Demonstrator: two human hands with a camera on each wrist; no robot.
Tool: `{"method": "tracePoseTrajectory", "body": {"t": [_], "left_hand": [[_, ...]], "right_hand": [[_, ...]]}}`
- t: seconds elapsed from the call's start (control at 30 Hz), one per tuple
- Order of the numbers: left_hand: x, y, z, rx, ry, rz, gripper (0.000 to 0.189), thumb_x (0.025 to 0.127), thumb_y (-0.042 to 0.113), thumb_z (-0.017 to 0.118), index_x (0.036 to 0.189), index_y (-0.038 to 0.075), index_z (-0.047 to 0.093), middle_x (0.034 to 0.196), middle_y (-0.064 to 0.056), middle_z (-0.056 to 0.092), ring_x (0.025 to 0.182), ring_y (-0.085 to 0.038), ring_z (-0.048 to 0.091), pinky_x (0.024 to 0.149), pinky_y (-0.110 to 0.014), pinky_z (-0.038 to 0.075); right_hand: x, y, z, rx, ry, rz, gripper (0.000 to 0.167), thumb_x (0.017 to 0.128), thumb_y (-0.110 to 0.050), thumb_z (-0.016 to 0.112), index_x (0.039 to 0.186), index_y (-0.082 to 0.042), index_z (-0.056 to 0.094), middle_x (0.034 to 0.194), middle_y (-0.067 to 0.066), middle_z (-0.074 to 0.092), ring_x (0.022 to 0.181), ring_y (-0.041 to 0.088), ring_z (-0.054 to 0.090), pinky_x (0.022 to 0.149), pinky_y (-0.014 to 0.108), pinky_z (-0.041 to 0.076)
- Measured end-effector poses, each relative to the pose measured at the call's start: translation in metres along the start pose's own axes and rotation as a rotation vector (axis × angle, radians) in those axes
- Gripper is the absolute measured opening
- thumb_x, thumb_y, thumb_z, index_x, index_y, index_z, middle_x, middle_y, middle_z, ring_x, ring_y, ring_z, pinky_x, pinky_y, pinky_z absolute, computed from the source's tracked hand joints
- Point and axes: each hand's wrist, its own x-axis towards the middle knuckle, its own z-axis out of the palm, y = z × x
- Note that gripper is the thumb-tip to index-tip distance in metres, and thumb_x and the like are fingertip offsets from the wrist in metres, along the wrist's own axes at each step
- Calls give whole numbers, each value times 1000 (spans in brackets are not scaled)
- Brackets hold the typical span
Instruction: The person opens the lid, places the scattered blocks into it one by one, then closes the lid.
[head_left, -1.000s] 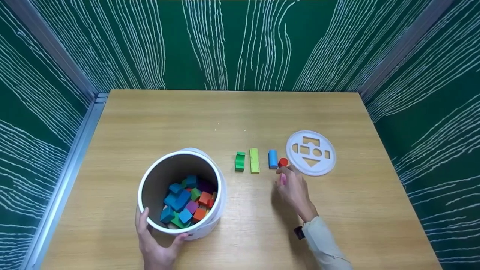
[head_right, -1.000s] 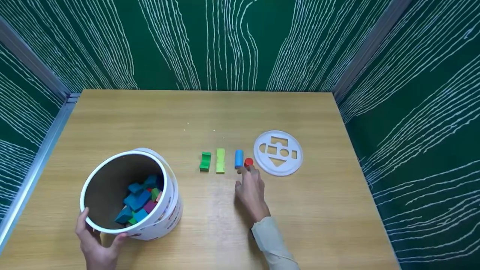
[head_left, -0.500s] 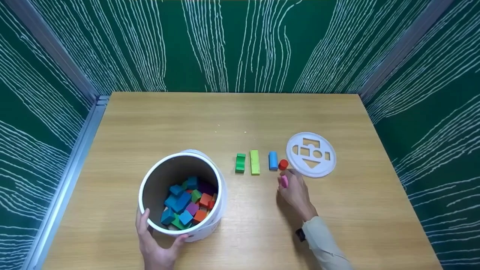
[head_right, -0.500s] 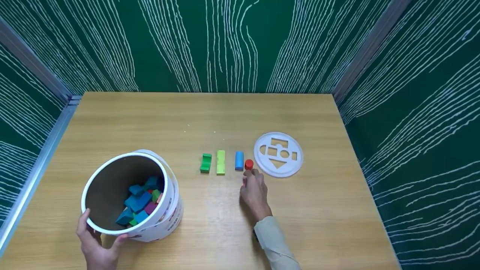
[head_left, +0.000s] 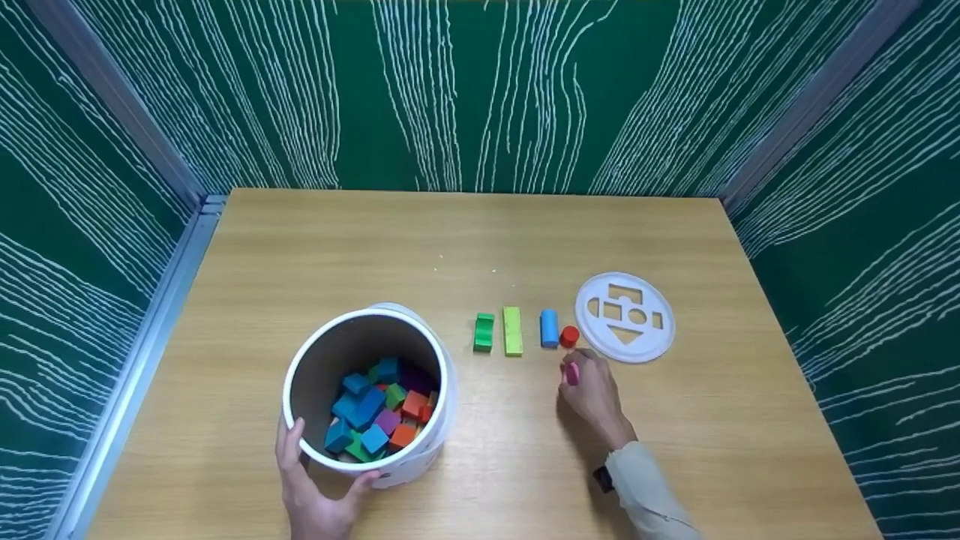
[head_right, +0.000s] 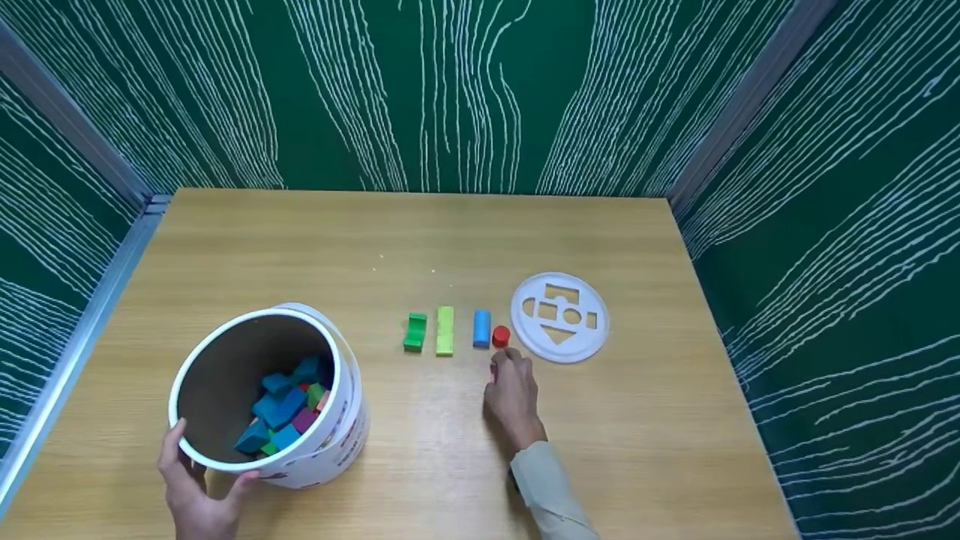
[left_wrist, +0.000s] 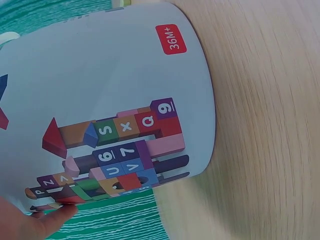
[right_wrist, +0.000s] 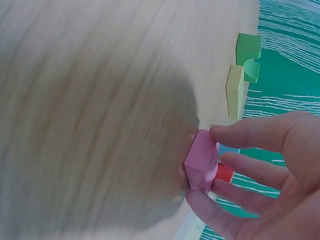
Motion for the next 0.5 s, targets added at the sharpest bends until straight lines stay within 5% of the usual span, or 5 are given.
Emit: {"method": "tracePoseTrajectory", "body": {"t": [0.23,0.5], "left_hand": [[0,0,0,6,1,-14,101,62,10,87,143,8,27,152,-14,24,131,-33,30,105,-20,31],[0,-4,0,-39,-14,31,104,61,11,88,144,6,26,151,-18,23,133,-22,26,103,-12,28]], "right_hand": [[-2,2,-1,19,-41,59,36,74,2,72,109,1,63,107,17,56,96,30,54,84,44,54],[-4,6,-2,-6,-51,16,43,70,5,75,110,7,60,107,19,52,94,29,53,83,43,54]]}}
